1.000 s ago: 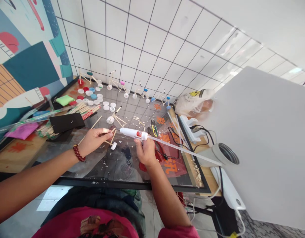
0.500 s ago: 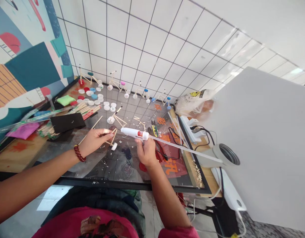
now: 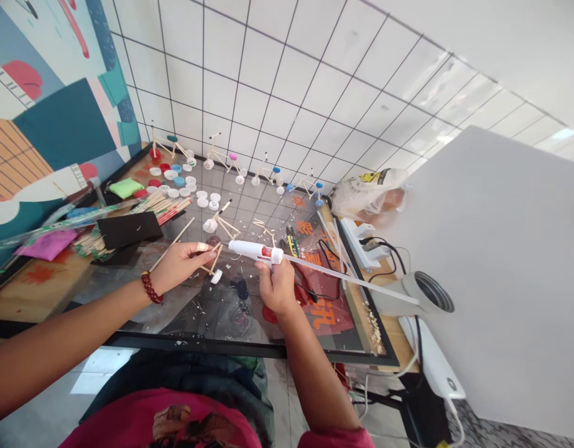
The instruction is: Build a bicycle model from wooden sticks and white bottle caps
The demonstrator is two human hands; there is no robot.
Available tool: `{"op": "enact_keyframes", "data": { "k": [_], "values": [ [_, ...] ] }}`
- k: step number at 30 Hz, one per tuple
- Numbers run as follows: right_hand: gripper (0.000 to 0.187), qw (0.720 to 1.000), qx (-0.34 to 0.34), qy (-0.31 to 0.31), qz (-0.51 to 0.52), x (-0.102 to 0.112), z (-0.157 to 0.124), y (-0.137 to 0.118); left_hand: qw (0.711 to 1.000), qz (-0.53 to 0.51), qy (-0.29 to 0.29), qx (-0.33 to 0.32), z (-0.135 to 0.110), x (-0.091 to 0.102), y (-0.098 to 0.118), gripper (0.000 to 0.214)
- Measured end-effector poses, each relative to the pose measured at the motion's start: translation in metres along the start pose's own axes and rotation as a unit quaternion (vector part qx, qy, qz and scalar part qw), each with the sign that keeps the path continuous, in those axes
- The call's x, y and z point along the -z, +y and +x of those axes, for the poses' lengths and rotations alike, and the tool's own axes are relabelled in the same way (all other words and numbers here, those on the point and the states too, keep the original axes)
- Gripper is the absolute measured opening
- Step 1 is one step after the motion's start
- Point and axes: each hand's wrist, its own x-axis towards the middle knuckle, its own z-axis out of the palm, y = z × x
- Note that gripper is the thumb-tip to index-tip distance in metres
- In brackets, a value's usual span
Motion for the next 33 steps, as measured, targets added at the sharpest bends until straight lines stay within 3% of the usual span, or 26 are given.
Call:
{"op": "enact_keyframes", "data": {
  "k": [13,18,25,33],
  "values": [
    [0.043,1.0,-0.012,-0.013,0.009,0.0,0.0003,0.0012,1.0,-0.016,0.008,-0.019,0.0016,0.002,-0.0054,0.034],
    [0.041,1.0,-0.015,0.012,0.017,0.0004,0.0019,0.0015,0.999,-0.003,0.014,-0.031,0.0021,0.002,-0.007,0.034],
    [0.036,0.999,0.014,0.003,0.029,-0.0009,0.0006,0.0018,0.999,-0.011,0.01,-0.043,0.0016,0.0015,-0.0052,0.033],
    [0.037,1.0,0.003,0.005,0.014,0.0003,0.0008,0.0035,0.999,-0.017,0.024,-0.022,0.0,0.0015,-0.0026,0.032]
  ]
}}
